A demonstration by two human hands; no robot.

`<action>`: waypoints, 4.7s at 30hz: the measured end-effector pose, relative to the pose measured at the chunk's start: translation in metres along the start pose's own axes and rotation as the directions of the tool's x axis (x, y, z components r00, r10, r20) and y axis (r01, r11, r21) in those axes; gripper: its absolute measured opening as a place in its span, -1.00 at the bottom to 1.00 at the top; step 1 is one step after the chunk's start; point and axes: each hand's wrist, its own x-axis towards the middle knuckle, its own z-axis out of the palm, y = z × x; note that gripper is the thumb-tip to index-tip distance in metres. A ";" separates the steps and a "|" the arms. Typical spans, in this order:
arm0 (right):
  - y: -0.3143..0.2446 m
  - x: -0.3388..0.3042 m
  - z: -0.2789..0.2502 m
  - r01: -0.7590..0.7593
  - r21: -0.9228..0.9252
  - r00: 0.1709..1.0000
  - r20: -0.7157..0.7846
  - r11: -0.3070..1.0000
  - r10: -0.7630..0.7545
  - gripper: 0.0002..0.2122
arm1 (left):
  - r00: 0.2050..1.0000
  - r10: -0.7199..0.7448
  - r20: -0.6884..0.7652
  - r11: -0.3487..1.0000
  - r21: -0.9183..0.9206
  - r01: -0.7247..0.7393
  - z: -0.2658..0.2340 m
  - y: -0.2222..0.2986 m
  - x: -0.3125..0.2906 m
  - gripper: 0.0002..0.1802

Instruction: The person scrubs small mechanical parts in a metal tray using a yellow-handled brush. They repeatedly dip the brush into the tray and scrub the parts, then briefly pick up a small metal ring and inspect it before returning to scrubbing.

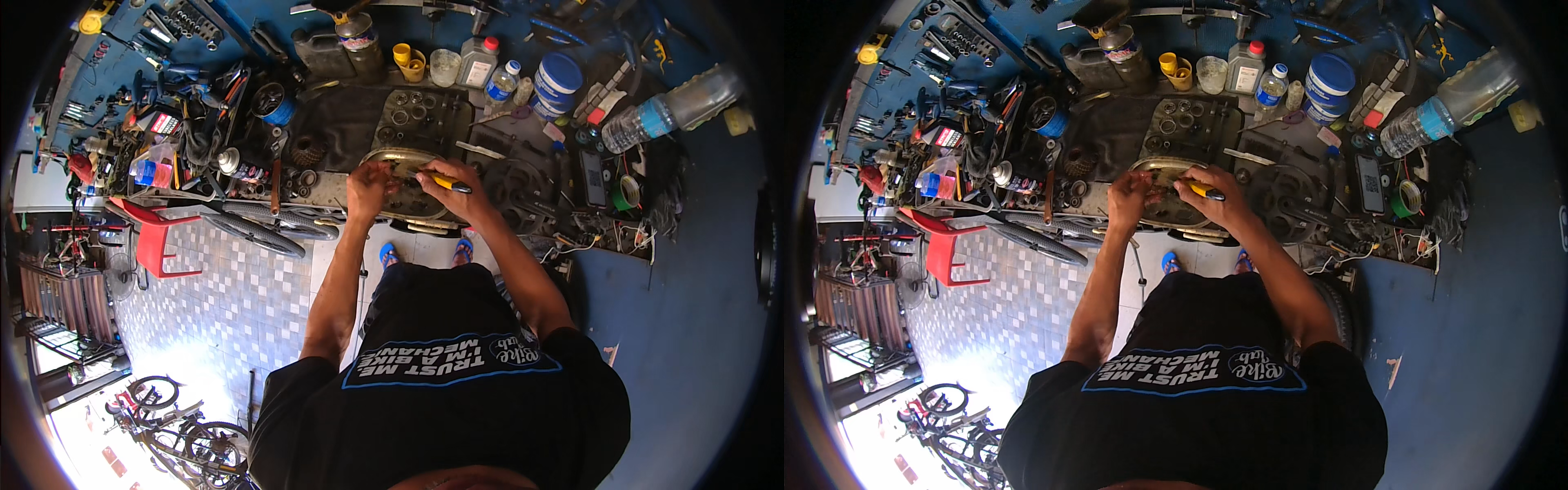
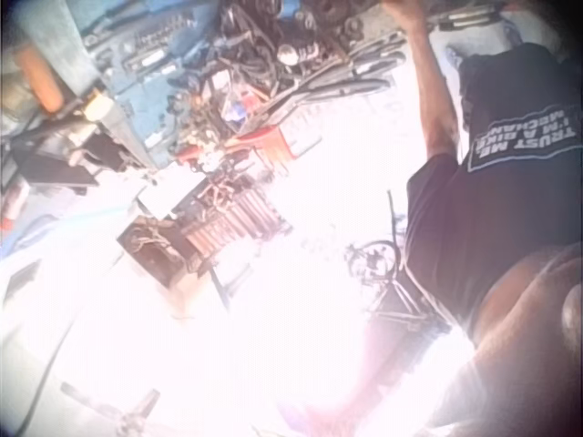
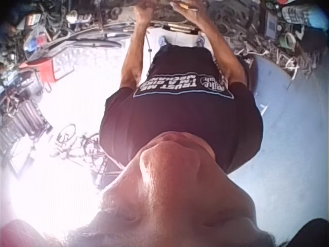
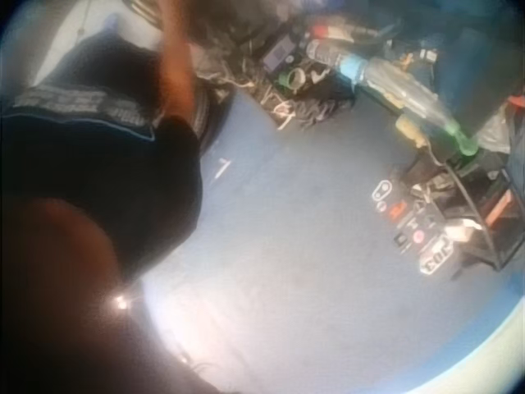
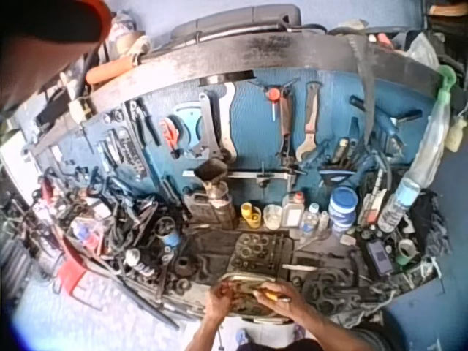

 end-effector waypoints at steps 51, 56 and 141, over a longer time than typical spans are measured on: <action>0.016 -0.003 0.049 -0.265 0.548 0.931 -0.068 0.793 0.358 -0.59 | 0.994 0.094 -0.052 0.995 0.035 -0.092 0.004 -0.007 0.004 -0.64; 0.027 -0.013 0.033 -0.340 0.408 0.932 0.027 0.847 0.361 -0.69 | 0.999 0.022 -0.037 1.000 -0.010 -0.022 0.001 -0.006 0.001 -0.68; 0.010 -0.055 -0.004 -0.393 0.254 0.910 -0.035 0.884 0.414 -0.74 | 0.872 0.451 0.191 0.566 0.694 -0.444 0.019 -0.008 0.053 -0.90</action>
